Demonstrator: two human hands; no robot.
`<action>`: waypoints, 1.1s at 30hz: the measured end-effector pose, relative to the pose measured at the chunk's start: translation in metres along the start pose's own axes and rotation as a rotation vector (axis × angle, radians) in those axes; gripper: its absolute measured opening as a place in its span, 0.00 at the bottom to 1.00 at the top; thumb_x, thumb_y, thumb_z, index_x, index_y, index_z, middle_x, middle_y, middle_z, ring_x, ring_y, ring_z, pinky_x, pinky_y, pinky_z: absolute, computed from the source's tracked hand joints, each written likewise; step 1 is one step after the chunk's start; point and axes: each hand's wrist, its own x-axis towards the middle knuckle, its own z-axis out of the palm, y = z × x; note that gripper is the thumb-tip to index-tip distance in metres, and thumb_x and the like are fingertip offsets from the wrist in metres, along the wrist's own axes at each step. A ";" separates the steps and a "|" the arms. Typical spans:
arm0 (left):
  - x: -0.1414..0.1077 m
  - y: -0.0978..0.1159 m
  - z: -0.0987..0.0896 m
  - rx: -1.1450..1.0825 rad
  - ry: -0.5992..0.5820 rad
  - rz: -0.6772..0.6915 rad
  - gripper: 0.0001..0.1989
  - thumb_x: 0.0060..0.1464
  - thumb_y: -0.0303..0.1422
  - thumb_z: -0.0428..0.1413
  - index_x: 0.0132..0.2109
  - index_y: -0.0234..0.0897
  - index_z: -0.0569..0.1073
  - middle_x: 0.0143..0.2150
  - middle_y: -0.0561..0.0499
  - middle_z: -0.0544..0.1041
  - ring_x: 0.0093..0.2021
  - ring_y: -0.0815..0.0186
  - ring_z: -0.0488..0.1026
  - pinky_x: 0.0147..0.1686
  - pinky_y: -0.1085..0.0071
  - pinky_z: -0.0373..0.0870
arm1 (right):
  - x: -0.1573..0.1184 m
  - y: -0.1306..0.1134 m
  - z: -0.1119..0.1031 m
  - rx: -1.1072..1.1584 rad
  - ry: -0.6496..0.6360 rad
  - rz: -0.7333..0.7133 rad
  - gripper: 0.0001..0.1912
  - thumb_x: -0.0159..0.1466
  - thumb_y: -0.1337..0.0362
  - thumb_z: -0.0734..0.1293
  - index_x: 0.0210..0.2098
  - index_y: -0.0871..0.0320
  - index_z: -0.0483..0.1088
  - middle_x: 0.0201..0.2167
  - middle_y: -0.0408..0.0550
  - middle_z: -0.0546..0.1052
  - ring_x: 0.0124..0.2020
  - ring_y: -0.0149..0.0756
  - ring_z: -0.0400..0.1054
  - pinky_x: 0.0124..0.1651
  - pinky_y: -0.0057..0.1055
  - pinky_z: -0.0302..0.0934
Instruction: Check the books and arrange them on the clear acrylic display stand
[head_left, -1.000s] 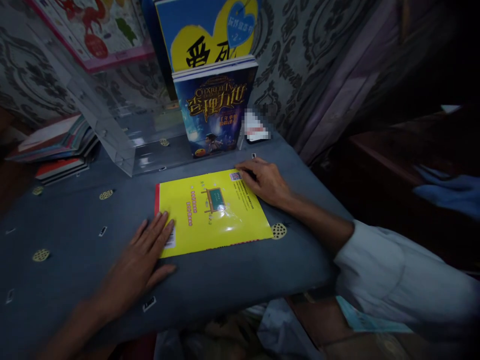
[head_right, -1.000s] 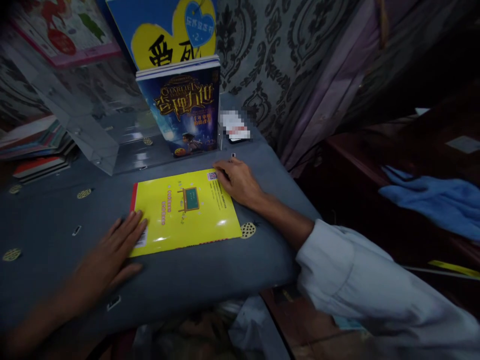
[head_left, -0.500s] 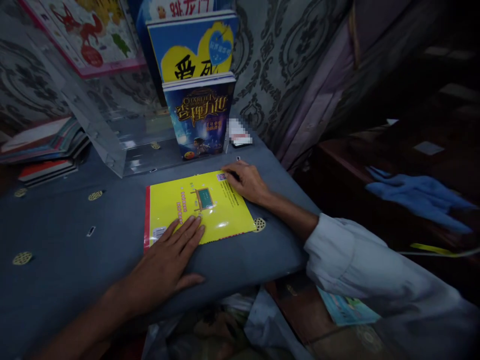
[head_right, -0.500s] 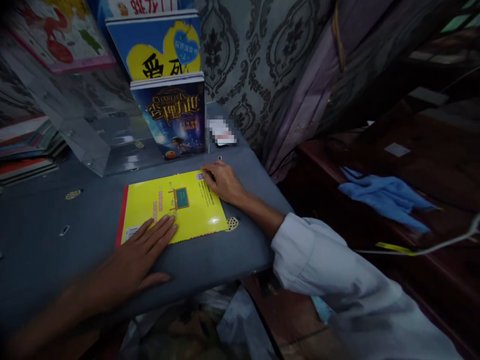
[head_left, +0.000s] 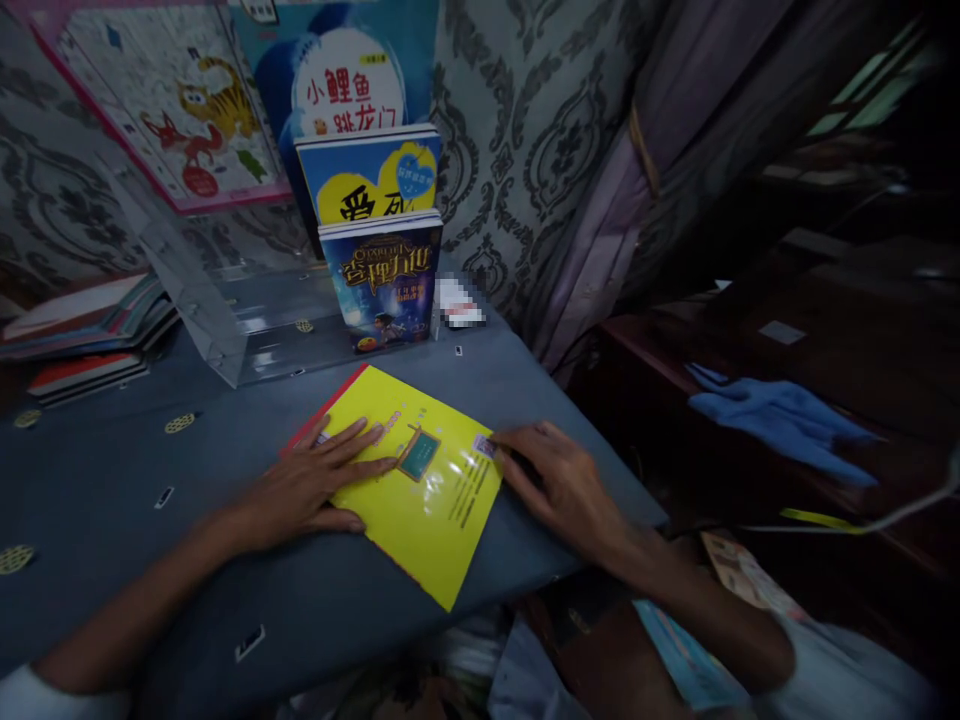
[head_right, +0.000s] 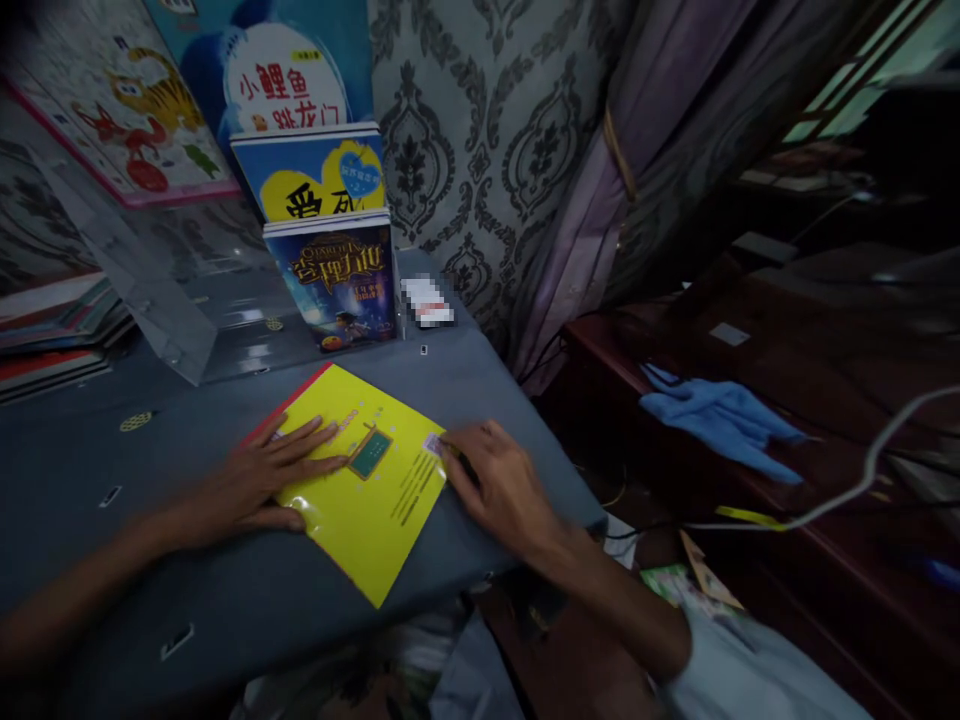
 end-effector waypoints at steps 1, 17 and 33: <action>-0.001 -0.005 0.000 0.004 0.000 -0.006 0.36 0.61 0.57 0.50 0.72 0.58 0.52 0.75 0.49 0.51 0.74 0.52 0.52 0.71 0.46 0.44 | -0.009 -0.005 -0.002 0.006 -0.001 -0.004 0.11 0.71 0.65 0.59 0.45 0.55 0.74 0.36 0.52 0.81 0.37 0.44 0.73 0.42 0.42 0.68; 0.007 -0.056 -0.009 0.192 0.095 -0.153 0.35 0.65 0.58 0.36 0.69 0.49 0.63 0.72 0.48 0.61 0.71 0.56 0.58 0.69 0.54 0.55 | -0.018 -0.018 0.014 0.024 -0.065 -0.049 0.17 0.68 0.65 0.68 0.55 0.50 0.72 0.40 0.51 0.76 0.40 0.43 0.71 0.41 0.40 0.72; 0.018 -0.053 0.006 0.122 0.197 -0.403 0.33 0.69 0.54 0.38 0.68 0.38 0.64 0.72 0.40 0.61 0.71 0.54 0.59 0.67 0.51 0.58 | 0.098 -0.043 0.038 -0.041 -0.246 -0.265 0.16 0.72 0.58 0.62 0.53 0.58 0.73 0.52 0.58 0.78 0.53 0.49 0.71 0.55 0.47 0.67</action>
